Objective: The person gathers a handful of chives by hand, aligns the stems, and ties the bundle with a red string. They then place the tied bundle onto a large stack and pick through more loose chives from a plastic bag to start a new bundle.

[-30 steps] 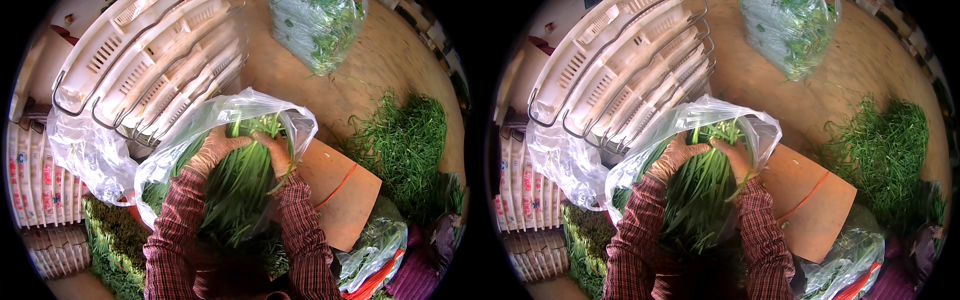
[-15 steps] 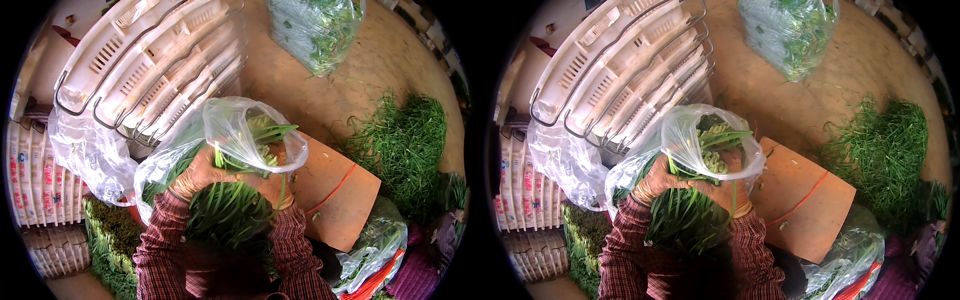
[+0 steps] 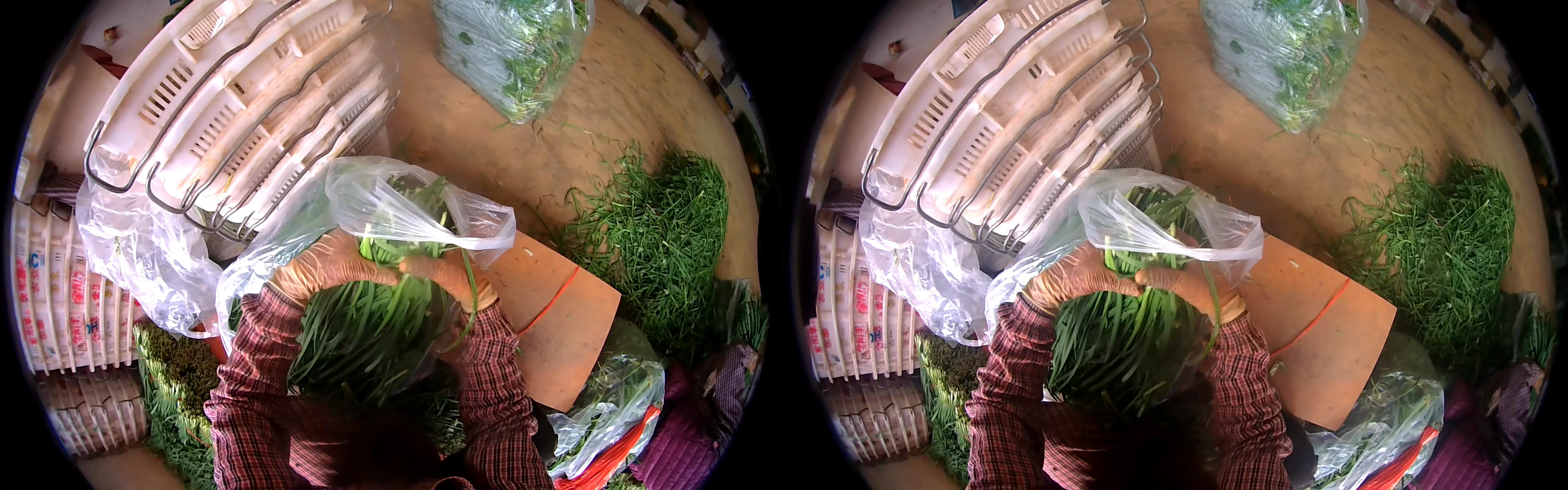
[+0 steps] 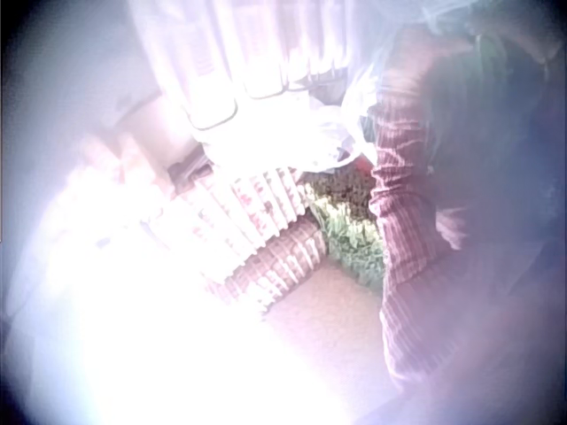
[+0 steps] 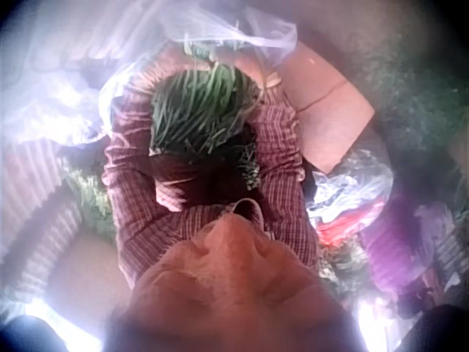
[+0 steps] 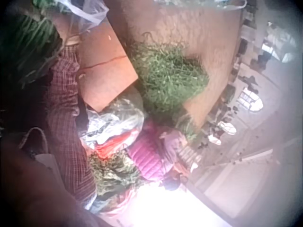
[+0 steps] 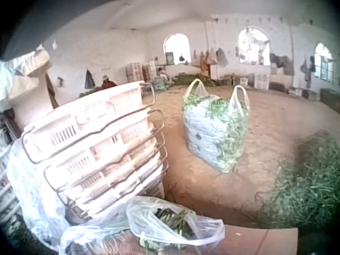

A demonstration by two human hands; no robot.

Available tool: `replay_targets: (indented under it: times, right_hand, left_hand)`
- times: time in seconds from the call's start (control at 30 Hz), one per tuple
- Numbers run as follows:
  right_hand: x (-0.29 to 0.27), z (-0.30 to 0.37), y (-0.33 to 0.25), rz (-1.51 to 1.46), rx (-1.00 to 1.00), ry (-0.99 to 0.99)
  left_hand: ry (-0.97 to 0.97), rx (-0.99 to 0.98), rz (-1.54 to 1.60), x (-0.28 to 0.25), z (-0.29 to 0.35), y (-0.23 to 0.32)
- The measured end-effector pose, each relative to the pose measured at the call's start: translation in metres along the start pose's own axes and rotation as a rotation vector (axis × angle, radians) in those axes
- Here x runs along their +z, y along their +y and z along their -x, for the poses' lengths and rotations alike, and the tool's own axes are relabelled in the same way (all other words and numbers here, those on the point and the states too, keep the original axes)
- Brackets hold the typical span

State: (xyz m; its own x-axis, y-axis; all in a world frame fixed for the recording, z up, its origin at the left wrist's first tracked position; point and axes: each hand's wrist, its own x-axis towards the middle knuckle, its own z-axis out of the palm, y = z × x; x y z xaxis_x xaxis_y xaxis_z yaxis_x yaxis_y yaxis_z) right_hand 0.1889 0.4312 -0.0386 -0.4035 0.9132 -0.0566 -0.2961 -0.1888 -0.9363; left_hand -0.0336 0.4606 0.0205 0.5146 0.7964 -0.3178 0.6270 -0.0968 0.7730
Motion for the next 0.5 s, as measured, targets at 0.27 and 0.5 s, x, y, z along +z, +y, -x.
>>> replay_targets:
  times: [0.27,0.5]
  right_hand:
    - [0.015,-0.013,0.043,0.146,-0.277,-0.049]
    - [0.042,-0.016,0.03,-0.113,-0.154,-0.034]
  left_hand:
    - [0.192,0.275,-0.698,0.006,0.022,0.033]
    - [0.106,0.124,-0.667,-0.008,0.033,0.054]
